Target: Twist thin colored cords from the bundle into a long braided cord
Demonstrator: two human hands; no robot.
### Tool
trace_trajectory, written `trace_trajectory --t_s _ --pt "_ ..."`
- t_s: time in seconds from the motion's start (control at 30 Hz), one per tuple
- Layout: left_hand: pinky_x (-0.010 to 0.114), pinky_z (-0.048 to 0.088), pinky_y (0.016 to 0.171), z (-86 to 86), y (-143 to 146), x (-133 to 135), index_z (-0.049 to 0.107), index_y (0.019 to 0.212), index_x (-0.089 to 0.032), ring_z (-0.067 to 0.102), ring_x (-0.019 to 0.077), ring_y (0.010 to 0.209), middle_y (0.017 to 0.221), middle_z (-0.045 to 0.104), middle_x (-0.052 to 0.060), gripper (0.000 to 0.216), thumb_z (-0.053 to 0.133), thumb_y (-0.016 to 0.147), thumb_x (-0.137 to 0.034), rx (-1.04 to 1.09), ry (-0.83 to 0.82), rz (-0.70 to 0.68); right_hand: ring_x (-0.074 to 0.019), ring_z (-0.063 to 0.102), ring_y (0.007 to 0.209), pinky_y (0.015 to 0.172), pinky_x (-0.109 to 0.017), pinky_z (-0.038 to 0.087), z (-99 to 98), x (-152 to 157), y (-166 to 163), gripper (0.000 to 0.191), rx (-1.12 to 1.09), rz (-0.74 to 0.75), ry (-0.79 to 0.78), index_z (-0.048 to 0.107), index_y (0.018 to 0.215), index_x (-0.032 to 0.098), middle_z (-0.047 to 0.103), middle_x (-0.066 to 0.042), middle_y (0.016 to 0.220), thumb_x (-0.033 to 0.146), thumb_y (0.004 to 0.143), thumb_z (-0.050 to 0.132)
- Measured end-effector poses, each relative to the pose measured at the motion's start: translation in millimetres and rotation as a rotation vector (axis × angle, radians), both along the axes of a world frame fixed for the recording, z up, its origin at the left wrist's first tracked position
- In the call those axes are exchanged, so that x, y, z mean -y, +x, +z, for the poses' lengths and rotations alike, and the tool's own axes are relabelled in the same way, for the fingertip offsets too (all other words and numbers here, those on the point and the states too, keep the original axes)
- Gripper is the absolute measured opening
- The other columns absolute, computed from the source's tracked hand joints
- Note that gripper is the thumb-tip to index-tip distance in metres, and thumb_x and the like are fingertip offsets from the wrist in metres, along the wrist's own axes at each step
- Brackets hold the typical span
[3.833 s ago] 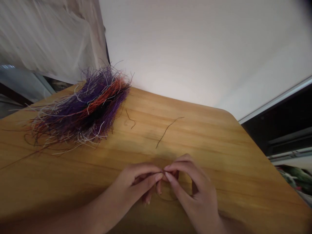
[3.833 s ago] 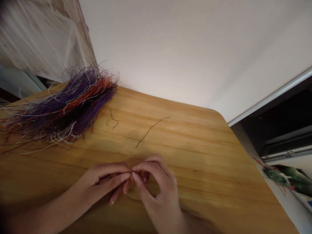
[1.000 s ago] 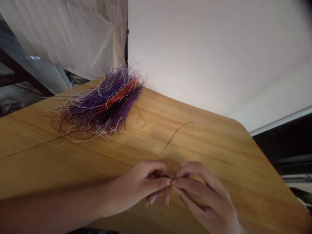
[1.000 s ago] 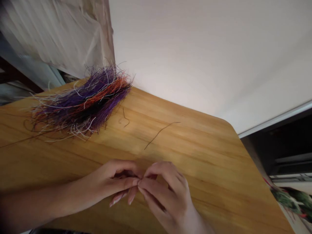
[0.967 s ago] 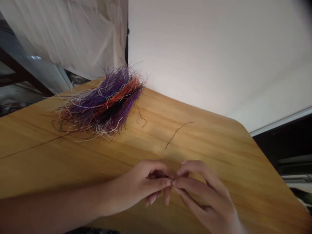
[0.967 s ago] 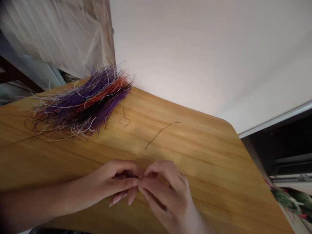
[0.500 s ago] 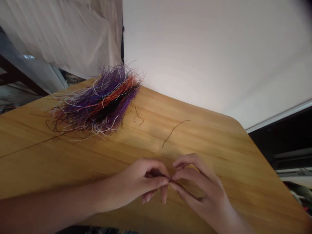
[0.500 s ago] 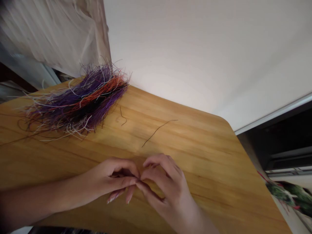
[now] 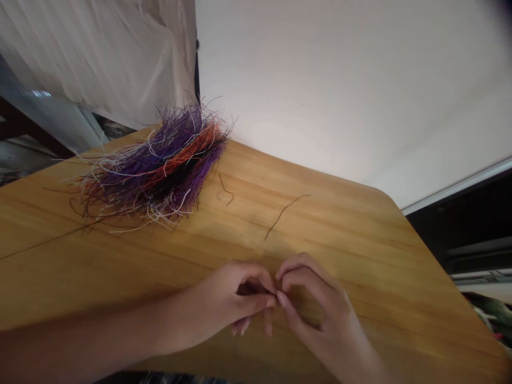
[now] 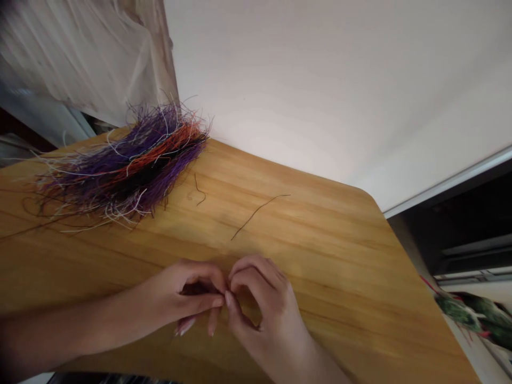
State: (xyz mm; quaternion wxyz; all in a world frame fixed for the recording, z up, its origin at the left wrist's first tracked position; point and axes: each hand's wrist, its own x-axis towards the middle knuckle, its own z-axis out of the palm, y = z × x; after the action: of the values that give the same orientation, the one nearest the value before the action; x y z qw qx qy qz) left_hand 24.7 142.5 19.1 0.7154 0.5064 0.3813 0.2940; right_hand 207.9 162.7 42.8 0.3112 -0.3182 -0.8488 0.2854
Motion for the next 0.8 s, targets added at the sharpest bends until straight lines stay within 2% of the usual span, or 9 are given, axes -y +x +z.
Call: trace_trajectory --t_s 0.13,0.2,0.27,0.33,0.47,0.7,0.8 --pt "0.015 0.035 0.043 0.5 -0.3 -0.3 0.057 0.081 -0.016 0.045 0.0039 0.044 0.065 0.064 -0.003 0.015 0.056 0.088 -0.029 -0.008 0.014 0.030 -0.0123 0.056 0.073 0.065 -0.024 0.048 -3.5 -3.0 -1.1 0.013 -0.040 -0.075 -0.200 0.051 0.075 0.019 0.054 -0.001 0.078 0.012 0.084 0.056" --pt "0.015 0.035 0.044 2.8 -1.7 -1.0 0.058 0.082 -0.015 0.045 0.0039 0.044 0.065 0.063 -0.003 0.017 0.056 0.088 -0.031 0.013 0.003 0.029 -0.0122 0.057 0.073 0.066 -0.024 0.048 -4.3 -4.9 0.3 0.008 -0.064 -0.082 -0.195 0.055 0.079 0.019 0.055 -0.001 0.078 0.016 0.086 0.057" --pt "0.015 0.035 0.043 4.3 -3.0 -1.9 0.058 0.083 -0.015 0.044 0.0041 0.044 0.063 0.062 -0.003 0.018 0.056 0.088 -0.032 0.057 -0.005 0.025 -0.0127 0.058 0.078 0.068 -0.024 0.050 -4.3 -5.5 2.3 0.007 -0.089 -0.058 -0.098 0.059 0.090 0.019 0.057 -0.002 0.084 0.013 0.086 0.058" --pt "0.016 0.034 0.043 4.5 -3.6 -2.7 0.058 0.083 -0.015 0.044 0.0043 0.043 0.062 0.062 -0.003 0.019 0.057 0.088 -0.033 0.100 -0.012 0.018 -0.0137 0.058 0.085 0.074 -0.025 0.050 -3.8 -5.0 4.5 0.020 -0.083 -0.003 0.050 0.061 0.100 0.018 0.058 -0.004 0.090 0.006 0.083 0.059" --pt "0.016 0.034 0.043 3.6 -3.4 -4.3 0.059 0.087 -0.014 0.044 0.0050 0.044 0.064 0.061 -0.002 0.022 0.056 0.087 -0.035 0.143 -0.019 0.000 -0.0156 0.057 0.087 0.086 -0.035 0.049 -2.4 -4.0 8.7 0.029 -0.004 0.081 0.301 0.065 0.100 0.016 0.057 -0.005 0.090 -0.004 0.079 0.057" --pt "0.016 0.033 0.042 3.7 -2.6 -4.7 0.054 0.076 -0.015 0.043 0.0042 0.041 0.060 0.062 -0.003 0.020 0.058 0.086 -0.032 0.131 -0.065 0.022 -0.0160 0.056 0.086 0.080 -0.034 0.050 -1.9 -8.7 12.6 0.033 0.079 0.065 0.378 0.065 0.106 0.017 0.058 -0.005 0.090 -0.002 0.080 0.060" --pt "0.016 0.033 0.041 2.0 -2.6 -4.1 0.053 0.075 -0.016 0.044 0.0046 0.041 0.058 0.062 -0.003 0.021 0.059 0.086 -0.033 0.142 -0.078 0.023 -0.0150 0.056 0.081 0.080 -0.035 0.050 -0.6 -9.5 11.3 0.028 0.082 0.059 0.405 0.067 0.101 0.017 0.060 -0.005 0.087 0.000 0.079 0.062"
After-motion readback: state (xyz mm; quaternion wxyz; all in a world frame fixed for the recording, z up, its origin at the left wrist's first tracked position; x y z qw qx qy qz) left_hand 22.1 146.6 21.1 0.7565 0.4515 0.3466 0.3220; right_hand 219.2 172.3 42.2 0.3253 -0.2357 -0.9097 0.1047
